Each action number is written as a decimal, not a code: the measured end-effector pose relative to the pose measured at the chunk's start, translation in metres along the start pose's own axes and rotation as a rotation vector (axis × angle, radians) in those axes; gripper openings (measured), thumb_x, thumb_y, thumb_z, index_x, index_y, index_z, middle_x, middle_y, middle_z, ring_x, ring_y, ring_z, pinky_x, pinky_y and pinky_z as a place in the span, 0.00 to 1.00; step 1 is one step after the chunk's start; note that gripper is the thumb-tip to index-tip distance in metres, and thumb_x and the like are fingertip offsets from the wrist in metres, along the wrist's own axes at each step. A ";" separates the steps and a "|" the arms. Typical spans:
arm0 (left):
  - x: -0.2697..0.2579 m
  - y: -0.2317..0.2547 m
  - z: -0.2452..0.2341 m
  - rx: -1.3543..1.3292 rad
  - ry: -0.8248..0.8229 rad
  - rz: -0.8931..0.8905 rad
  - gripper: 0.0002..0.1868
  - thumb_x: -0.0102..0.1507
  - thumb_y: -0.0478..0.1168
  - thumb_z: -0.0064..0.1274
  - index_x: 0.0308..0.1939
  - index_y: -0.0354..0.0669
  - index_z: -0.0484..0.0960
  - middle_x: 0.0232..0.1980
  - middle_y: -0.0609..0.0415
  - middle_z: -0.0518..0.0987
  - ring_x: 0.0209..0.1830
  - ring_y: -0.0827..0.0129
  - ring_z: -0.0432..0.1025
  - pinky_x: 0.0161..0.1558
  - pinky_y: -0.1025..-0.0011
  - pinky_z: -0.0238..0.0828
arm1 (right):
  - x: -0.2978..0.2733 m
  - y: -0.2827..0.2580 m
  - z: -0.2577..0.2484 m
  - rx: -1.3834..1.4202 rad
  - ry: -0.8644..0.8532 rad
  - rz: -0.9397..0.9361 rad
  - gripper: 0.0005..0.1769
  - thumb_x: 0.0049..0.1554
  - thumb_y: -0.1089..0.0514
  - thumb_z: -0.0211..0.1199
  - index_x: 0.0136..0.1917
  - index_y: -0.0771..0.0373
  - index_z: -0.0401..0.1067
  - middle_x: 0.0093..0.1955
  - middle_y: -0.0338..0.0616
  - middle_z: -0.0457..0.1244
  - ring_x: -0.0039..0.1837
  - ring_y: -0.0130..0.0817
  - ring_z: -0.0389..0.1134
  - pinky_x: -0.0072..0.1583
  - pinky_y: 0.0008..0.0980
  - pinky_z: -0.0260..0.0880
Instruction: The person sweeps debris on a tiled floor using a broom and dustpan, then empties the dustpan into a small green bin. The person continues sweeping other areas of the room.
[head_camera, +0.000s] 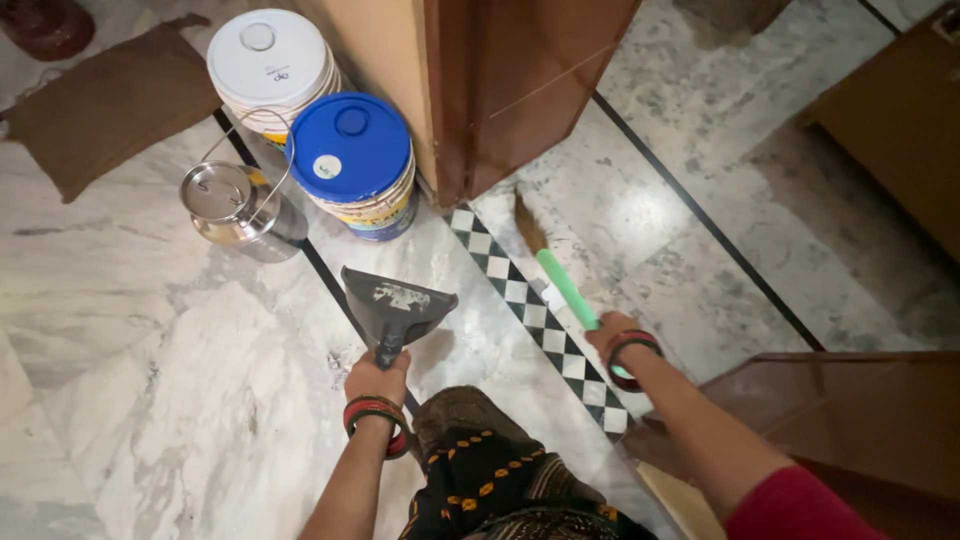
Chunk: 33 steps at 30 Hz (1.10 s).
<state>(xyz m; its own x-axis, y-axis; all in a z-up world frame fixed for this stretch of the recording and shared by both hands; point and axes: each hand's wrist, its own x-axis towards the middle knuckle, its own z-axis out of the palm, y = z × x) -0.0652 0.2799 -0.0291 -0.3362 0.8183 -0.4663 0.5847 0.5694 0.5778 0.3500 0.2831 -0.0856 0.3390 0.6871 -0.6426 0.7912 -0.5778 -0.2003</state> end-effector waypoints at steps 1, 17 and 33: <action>0.002 -0.001 0.000 0.005 0.035 0.032 0.27 0.56 0.54 0.61 0.54 0.43 0.83 0.45 0.39 0.85 0.49 0.45 0.79 0.53 0.55 0.73 | 0.008 -0.013 0.008 -0.118 0.011 -0.083 0.21 0.56 0.45 0.63 0.51 0.66 0.79 0.47 0.60 0.72 0.49 0.50 0.74 0.54 0.42 0.74; 0.008 0.024 -0.020 -0.131 0.149 0.047 0.17 0.60 0.47 0.60 0.53 0.60 0.87 0.43 0.44 0.87 0.38 0.54 0.80 0.44 0.60 0.76 | -0.102 -0.110 -0.045 -0.413 -0.212 -0.444 0.20 0.56 0.45 0.63 0.61 0.49 0.75 0.55 0.48 0.70 0.58 0.47 0.70 0.61 0.46 0.71; 0.026 0.264 0.073 -0.644 -0.493 0.098 0.32 0.54 0.29 0.61 0.63 0.40 0.75 0.41 0.36 0.82 0.26 0.60 0.79 0.31 0.64 0.85 | -0.101 -0.053 -0.269 0.164 0.565 -0.343 0.19 0.41 0.56 0.78 0.45 0.57 0.74 0.41 0.48 0.72 0.46 0.47 0.74 0.51 0.41 0.74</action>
<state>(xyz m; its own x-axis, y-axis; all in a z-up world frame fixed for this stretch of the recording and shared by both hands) 0.1345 0.4458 0.0619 0.1455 0.8239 -0.5478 0.0047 0.5531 0.8331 0.4107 0.3631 0.1890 0.3318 0.9422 -0.0471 0.8289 -0.3150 -0.4623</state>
